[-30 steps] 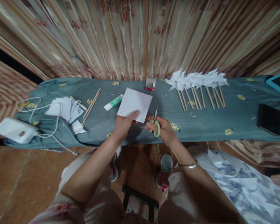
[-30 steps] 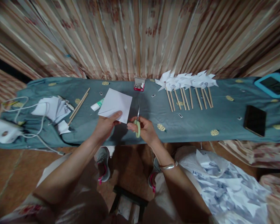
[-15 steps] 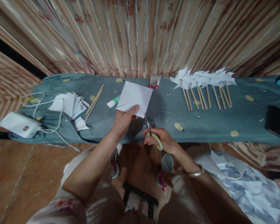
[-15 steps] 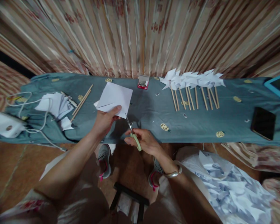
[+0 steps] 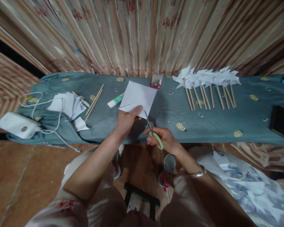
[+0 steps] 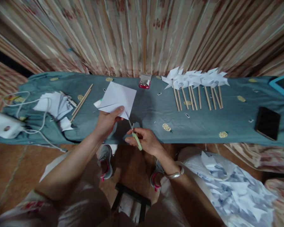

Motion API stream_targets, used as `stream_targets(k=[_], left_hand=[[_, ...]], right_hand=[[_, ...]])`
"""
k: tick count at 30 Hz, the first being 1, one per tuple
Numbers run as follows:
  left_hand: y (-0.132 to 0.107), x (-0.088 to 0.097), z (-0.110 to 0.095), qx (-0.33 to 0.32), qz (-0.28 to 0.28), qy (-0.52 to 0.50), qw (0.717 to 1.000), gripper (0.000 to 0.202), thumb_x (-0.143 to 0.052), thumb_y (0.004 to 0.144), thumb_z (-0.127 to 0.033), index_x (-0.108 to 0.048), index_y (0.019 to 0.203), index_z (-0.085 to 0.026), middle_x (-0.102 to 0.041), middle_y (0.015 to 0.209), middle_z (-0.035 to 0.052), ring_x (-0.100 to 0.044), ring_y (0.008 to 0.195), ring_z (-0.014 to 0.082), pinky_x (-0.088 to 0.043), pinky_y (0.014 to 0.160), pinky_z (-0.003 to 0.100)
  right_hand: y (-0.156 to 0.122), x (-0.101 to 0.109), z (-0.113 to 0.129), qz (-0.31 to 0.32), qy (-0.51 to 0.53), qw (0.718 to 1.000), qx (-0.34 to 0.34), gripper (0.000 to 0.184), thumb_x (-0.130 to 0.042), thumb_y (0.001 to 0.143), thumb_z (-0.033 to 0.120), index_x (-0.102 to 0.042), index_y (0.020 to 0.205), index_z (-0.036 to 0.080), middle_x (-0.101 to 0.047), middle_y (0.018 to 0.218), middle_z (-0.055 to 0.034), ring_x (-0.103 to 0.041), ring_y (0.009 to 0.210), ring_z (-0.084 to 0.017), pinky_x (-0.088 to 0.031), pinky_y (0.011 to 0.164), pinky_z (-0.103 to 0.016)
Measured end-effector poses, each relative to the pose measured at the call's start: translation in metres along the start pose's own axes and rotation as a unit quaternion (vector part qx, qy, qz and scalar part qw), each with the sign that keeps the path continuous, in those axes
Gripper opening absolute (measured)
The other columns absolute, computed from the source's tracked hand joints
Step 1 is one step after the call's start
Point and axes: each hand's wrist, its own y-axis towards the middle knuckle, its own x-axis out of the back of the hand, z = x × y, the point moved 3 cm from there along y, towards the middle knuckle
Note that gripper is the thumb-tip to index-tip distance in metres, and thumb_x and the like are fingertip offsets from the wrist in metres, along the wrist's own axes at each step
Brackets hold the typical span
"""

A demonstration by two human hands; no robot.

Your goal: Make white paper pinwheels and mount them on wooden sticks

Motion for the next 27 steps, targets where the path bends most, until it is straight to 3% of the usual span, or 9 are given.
stream_targets(k=[13,27], left_hand=[[-0.0012,0.0002,0.0003,-0.003,0.003,-0.006,1.000,0.053,-0.079,0.063,-0.033,-0.065,0.112,-0.018,-0.072,0.095,0.0048,-0.065,0.073,0.0162,-0.049,0.052,0.022],[-0.0025,-0.0001,-0.0020,0.005,-0.002,-0.011,1.000,0.045,-0.079,0.062,-0.031,-0.066,0.103,-0.020,-0.071,0.093,0.0044,-0.064,0.072,0.0161,-0.049,0.052,0.022]], right_hand=[[0.0011,0.0002,-0.0029,-0.007,0.000,1.000,0.008,0.042,-0.082,0.061,0.053,-0.070,0.084,0.019,-0.065,0.057,0.0036,-0.057,0.050,-0.009,-0.046,0.048,-0.021],[0.0012,0.0010,-0.0029,-0.005,-0.003,1.000,0.004,0.044,-0.081,0.063,0.054,-0.069,0.086,0.018,-0.065,0.059,0.0030,-0.057,0.052,-0.009,-0.046,0.051,-0.021]])
